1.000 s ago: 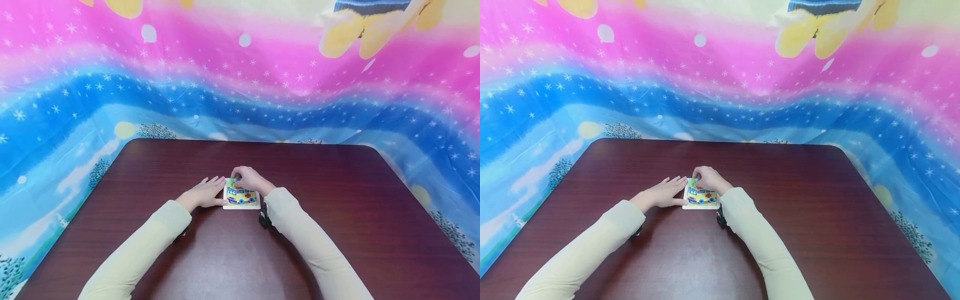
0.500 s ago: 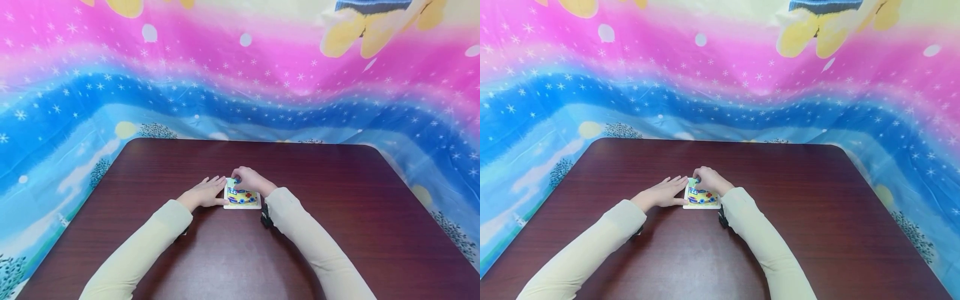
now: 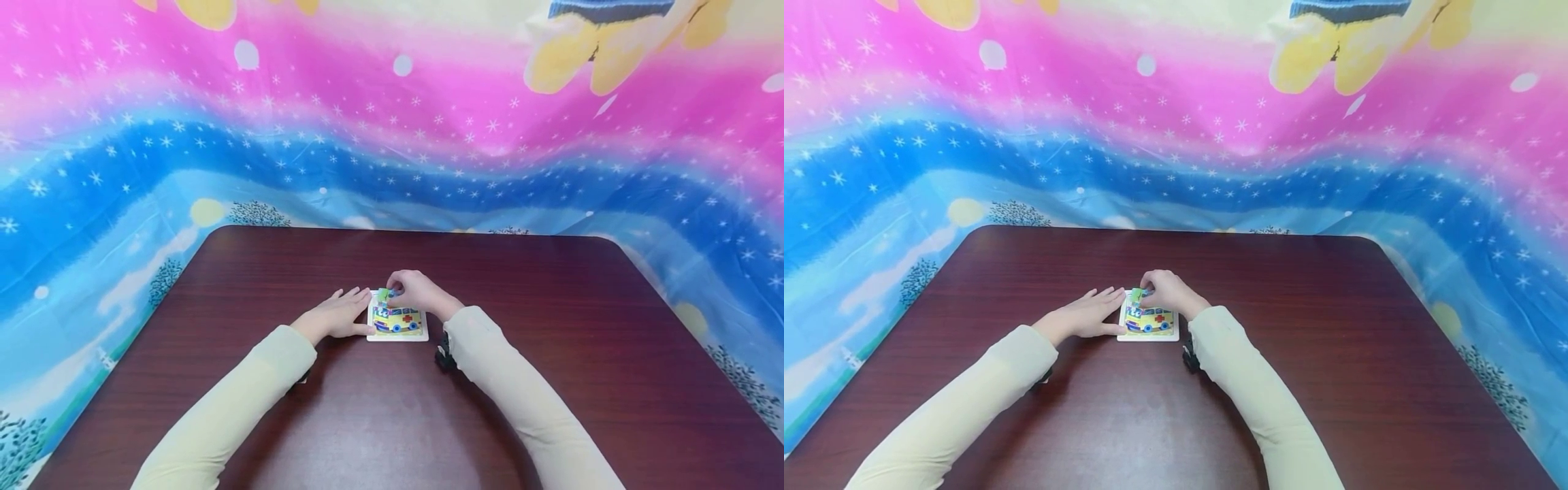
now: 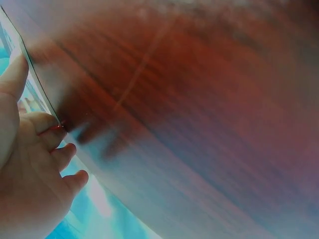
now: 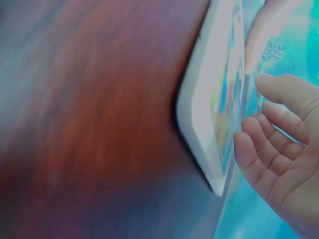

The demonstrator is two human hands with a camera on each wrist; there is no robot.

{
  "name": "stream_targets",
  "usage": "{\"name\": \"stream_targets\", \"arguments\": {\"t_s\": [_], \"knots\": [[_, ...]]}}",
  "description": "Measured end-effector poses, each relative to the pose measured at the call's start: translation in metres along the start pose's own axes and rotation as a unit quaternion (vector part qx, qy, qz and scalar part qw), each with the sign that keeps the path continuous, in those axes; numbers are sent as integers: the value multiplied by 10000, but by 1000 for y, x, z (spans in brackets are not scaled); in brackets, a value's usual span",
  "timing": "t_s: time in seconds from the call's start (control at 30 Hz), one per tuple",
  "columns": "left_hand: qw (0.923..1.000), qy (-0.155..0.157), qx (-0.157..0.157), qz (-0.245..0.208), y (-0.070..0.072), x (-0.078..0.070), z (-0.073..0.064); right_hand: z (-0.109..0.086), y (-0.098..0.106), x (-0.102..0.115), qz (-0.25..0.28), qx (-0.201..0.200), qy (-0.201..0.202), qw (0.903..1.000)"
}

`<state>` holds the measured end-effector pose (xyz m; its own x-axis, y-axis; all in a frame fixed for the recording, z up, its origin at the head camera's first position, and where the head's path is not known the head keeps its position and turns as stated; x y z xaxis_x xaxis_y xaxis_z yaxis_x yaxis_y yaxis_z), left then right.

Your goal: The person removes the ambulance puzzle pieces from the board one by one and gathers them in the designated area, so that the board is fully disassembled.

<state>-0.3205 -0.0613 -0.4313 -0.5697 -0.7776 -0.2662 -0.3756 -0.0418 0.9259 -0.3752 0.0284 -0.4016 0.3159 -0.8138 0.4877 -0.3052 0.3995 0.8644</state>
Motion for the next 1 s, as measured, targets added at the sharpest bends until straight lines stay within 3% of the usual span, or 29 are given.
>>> {"name": "stream_targets", "arguments": {"t_s": [0.5,0.77,1.0], "knots": [[10000,29,-5,94,2,-3,0,-28,38,-53,6,-252,-160,9996],[9999,-17,1,142,2,-4,-1,-39,40,-80,-44,-195,-162,9997],[9999,-38,5,162,3,-6,-1,-43,39,-91,-163,-109,-290,9994]]}}
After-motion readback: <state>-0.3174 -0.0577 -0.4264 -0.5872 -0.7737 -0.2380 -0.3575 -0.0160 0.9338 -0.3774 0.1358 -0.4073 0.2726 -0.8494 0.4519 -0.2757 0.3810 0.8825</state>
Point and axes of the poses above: each hand's wrist, its own z-axis towards the middle knuckle, its own y-axis out of the back of the hand, x = y × z, the point moved 10 cm from there along z, towards the middle knuckle, and after that the axes turned 9 degrees about -y, right-handed, at the moved point
